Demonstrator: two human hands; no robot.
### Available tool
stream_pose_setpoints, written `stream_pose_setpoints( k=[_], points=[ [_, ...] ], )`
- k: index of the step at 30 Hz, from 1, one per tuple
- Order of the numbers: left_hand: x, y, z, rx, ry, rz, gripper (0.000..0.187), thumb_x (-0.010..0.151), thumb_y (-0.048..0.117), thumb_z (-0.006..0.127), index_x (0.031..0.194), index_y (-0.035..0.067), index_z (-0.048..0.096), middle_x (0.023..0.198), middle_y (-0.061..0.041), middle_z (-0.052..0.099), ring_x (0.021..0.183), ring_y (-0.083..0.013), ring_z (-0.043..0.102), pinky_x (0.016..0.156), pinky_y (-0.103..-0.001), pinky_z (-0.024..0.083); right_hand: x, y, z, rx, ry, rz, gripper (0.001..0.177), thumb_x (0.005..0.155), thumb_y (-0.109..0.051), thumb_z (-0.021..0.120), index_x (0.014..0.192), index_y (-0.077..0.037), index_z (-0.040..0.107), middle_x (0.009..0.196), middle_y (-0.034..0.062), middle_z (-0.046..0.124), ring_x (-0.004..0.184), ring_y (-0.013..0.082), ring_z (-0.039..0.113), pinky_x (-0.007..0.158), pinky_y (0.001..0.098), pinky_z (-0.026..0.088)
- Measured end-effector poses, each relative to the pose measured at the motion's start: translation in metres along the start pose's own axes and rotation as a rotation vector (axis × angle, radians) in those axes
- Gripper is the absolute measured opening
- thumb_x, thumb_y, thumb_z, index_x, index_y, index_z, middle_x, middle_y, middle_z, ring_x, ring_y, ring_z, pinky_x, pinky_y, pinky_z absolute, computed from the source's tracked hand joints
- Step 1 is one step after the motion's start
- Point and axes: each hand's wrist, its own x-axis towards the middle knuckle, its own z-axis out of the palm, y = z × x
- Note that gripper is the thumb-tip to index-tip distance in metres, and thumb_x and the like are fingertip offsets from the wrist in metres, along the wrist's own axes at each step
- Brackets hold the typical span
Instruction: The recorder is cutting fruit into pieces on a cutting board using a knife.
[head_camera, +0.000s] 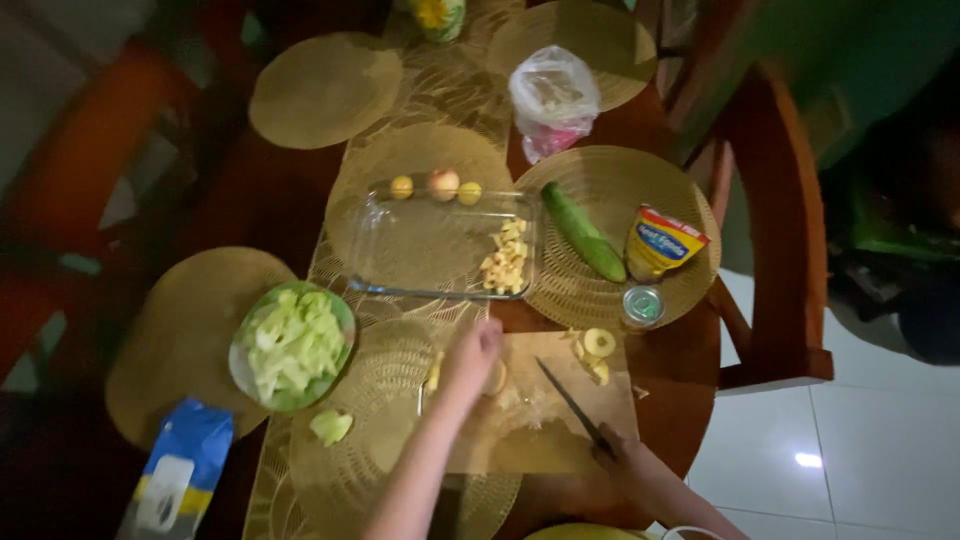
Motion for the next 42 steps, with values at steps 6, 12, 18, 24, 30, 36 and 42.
stream_pose_setpoints(
  k=[6, 12, 18, 24, 30, 36, 42],
  points=[
    [-0.051, -0.052, 0.049, 0.194, 0.159, 0.064, 0.058, 0.083, 0.023, 0.082, 0.134, 0.008, 0.059, 0.137, -0.017, 0.052, 0.124, -0.0322, 0.053, 0.105, -0.042, 0.046, 0.019, 0.013, 0.017, -0.139, 0.008, -0.165, 0.028, 0.088, -0.025, 0.066, 0.112, -0.010, 0.062, 0.086, 0.0171, 0.072, 0.077, 0.0314, 0.069, 0.072, 0.0420, 0.054],
    [-0.050, -0.080, 0.066, 0.131, 0.322, 0.304, 0.040, 0.080, 0.010, 0.081, 0.119, 0.010, 0.071, 0.121, -0.012, 0.064, 0.117, -0.0323, 0.058, 0.103, -0.042, 0.048, 0.007, -0.023, -0.004, -0.178, -0.043, -0.108, 0.032, 0.088, -0.014, 0.067, 0.119, -0.013, 0.062, 0.085, 0.0164, 0.071, 0.079, 0.0303, 0.069, 0.073, 0.0409, 0.054],
    [-0.065, -0.096, 0.078, 0.010, 0.235, 0.399, 0.028, 0.082, 0.007, 0.080, 0.108, 0.009, 0.073, 0.113, -0.008, 0.070, 0.111, -0.0280, 0.064, 0.100, -0.037, 0.051, 0.001, -0.009, 0.000, -0.374, -0.021, -0.179, 0.034, 0.093, -0.016, 0.058, 0.126, -0.010, 0.057, 0.101, 0.0165, 0.070, 0.096, 0.0346, 0.068, 0.077, 0.0421, 0.056],
    [-0.082, -0.091, 0.079, 0.025, 0.328, 0.402, 0.021, 0.080, 0.010, 0.082, 0.099, 0.008, 0.073, 0.107, -0.007, 0.069, 0.104, -0.0270, 0.064, 0.093, -0.037, 0.054, 0.002, 0.015, 0.014, -1.223, -0.022, -0.408, 0.027, 0.103, -0.023, 0.047, 0.123, -0.006, 0.055, 0.114, 0.0071, 0.057, 0.093, 0.0172, 0.069, 0.068, 0.0290, 0.061],
    [-0.081, -0.089, 0.079, 0.089, 0.411, 0.488, 0.016, 0.078, 0.009, 0.082, 0.090, 0.007, 0.072, 0.101, -0.006, 0.069, 0.102, -0.0274, 0.064, 0.090, -0.040, 0.053, -0.004, 0.008, 0.011, -1.115, 0.020, -0.457, 0.038, 0.101, -0.023, 0.047, 0.128, 0.003, 0.047, 0.116, 0.0130, 0.060, 0.086, 0.0219, 0.072, 0.056, 0.0348, 0.061],
    [-0.083, -0.089, 0.078, 0.029, 0.407, 0.495, 0.012, 0.082, 0.007, 0.080, 0.092, 0.007, 0.072, 0.098, -0.005, 0.069, 0.095, -0.0268, 0.064, 0.082, -0.040, 0.053, 0.001, -0.021, 0.018, -0.730, -0.175, -0.011, 0.030, 0.101, -0.024, 0.047, 0.120, -0.004, 0.036, 0.098, 0.0265, 0.071, 0.087, 0.0401, 0.074, 0.067, 0.0480, 0.061],
    [-0.071, -0.108, 0.095, 0.066, 0.378, 0.485, 0.010, 0.084, 0.010, 0.079, 0.092, 0.009, 0.072, 0.099, -0.003, 0.070, 0.094, -0.0247, 0.064, 0.083, -0.038, 0.053, -0.005, -0.040, 0.010, -1.123, -0.225, -0.137, 0.033, 0.111, -0.027, 0.039, 0.123, 0.003, 0.038, 0.094, 0.0220, 0.071, 0.085, 0.0356, 0.075, 0.069, 0.0434, 0.060]
  ],
)
